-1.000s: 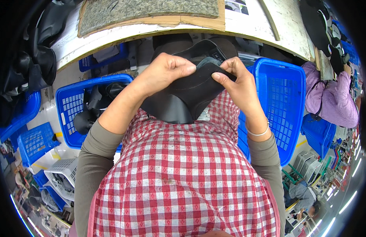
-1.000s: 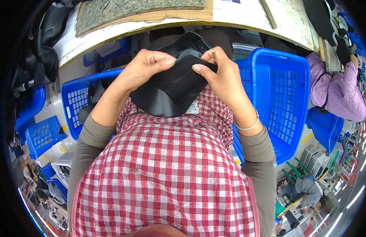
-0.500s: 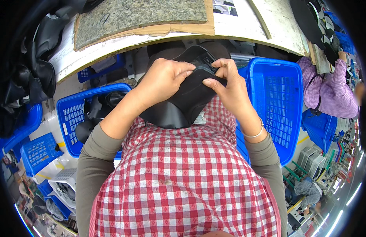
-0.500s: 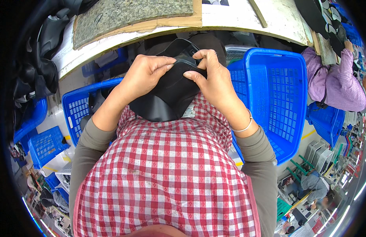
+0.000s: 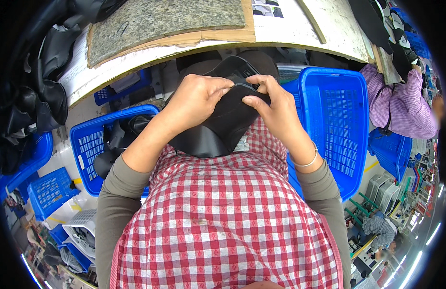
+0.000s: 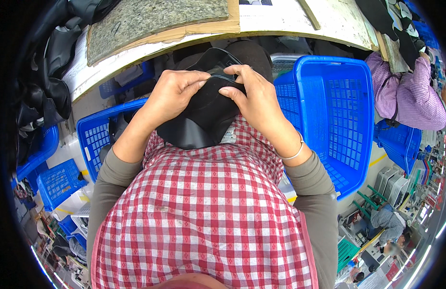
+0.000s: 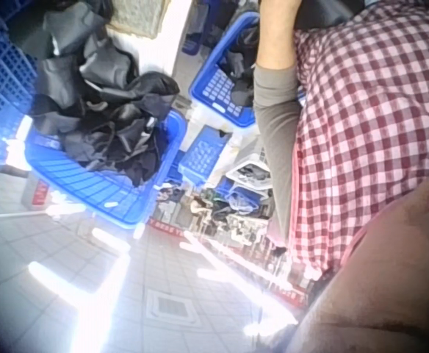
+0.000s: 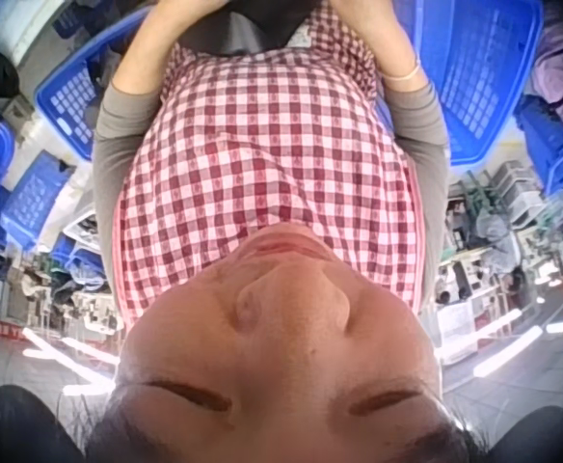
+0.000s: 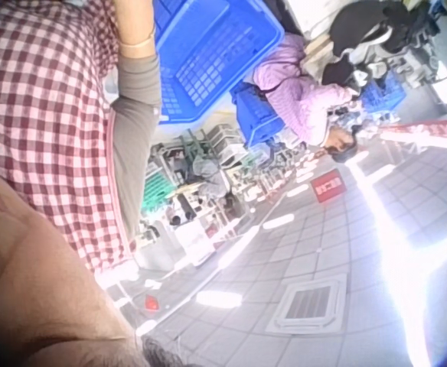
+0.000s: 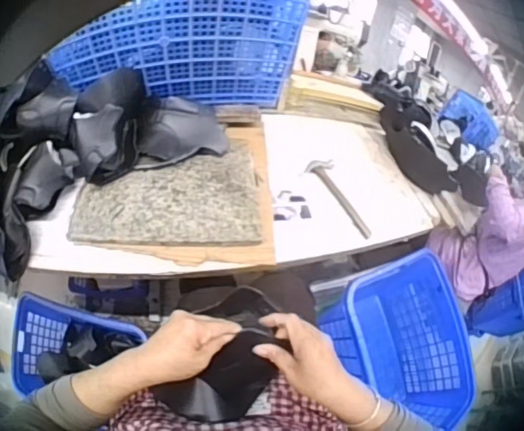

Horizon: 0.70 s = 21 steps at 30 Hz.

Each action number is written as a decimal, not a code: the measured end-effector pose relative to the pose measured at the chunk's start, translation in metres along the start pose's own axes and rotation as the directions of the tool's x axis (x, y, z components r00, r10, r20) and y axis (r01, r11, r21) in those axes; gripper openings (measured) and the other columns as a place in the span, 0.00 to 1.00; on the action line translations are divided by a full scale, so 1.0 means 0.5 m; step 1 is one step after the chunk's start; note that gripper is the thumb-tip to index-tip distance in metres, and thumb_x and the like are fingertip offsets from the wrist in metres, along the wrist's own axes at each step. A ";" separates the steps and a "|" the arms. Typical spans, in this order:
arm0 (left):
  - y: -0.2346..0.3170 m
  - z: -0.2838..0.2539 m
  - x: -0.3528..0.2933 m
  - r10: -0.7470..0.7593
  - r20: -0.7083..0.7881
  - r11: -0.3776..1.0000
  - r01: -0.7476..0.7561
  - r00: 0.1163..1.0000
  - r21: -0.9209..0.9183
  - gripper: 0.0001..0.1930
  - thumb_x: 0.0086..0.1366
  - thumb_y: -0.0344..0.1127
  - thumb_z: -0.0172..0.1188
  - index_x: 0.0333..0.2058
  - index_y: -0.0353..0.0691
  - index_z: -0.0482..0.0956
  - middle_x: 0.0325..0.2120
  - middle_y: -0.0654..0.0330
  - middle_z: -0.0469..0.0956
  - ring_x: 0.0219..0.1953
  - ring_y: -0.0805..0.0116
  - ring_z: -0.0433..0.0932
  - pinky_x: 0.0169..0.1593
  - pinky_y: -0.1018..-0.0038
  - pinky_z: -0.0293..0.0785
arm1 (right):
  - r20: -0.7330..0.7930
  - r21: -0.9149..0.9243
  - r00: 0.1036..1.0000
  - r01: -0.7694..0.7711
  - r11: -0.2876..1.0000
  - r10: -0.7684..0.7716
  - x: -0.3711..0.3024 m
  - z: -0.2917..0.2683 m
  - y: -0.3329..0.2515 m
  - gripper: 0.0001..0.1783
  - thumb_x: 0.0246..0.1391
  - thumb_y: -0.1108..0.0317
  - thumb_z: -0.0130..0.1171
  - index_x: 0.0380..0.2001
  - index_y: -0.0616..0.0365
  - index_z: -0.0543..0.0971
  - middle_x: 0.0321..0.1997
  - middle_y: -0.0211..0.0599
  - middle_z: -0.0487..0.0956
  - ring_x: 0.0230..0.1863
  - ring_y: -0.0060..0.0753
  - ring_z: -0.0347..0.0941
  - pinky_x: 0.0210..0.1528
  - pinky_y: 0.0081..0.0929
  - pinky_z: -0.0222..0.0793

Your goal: The person repeatedly picks up black shoe uppers from a blue basket, aligns and folds the edges, and uses a hammer to tap the seams on a workbench. The person turns the pieces over and continues hammering different edges, then places the finished pieces back on the bench.

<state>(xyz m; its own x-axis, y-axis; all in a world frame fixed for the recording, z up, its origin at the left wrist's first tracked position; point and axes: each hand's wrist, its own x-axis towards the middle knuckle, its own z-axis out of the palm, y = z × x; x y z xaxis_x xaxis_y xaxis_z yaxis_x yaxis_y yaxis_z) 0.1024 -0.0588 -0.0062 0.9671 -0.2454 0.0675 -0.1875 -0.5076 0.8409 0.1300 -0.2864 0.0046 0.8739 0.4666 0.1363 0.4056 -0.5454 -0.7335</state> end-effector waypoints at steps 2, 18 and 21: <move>0.000 0.002 -0.001 -0.016 -0.016 1.000 0.016 1.000 -0.012 0.10 0.70 0.28 0.63 0.47 0.31 0.86 0.39 0.47 0.88 0.41 0.59 0.89 0.45 0.70 0.82 | 0.020 0.003 0.999 -0.028 1.000 0.028 0.000 -0.002 0.000 0.22 0.54 0.69 0.74 0.51 0.58 0.81 0.33 0.38 0.78 0.34 0.35 0.76 0.38 0.32 0.74; -0.007 0.011 -0.001 -0.016 -0.007 1.000 0.016 1.000 -0.015 0.10 0.69 0.26 0.63 0.47 0.32 0.86 0.39 0.48 0.88 0.41 0.62 0.89 0.44 0.70 0.83 | 0.050 0.028 0.997 -0.068 0.997 0.067 -0.003 -0.007 0.003 0.21 0.55 0.64 0.74 0.50 0.57 0.80 0.43 0.44 0.85 0.40 0.44 0.83 0.43 0.37 0.79; -0.009 0.014 -0.003 -0.008 -0.013 1.000 0.008 1.000 -0.018 0.10 0.69 0.25 0.63 0.47 0.32 0.86 0.40 0.47 0.88 0.41 0.60 0.89 0.45 0.70 0.83 | 0.072 0.032 0.993 -0.101 0.994 0.099 -0.004 -0.005 0.004 0.21 0.55 0.64 0.74 0.50 0.57 0.79 0.43 0.44 0.85 0.41 0.45 0.83 0.43 0.36 0.79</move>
<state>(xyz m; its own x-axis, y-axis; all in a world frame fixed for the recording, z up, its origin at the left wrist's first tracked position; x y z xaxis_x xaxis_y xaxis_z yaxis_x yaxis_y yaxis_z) 0.1008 -0.0620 -0.0139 0.9706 -0.2309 0.0676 -0.1769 -0.4947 0.8508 0.1297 -0.2902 0.0046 0.8881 0.4593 0.0152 0.3063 -0.5670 -0.7646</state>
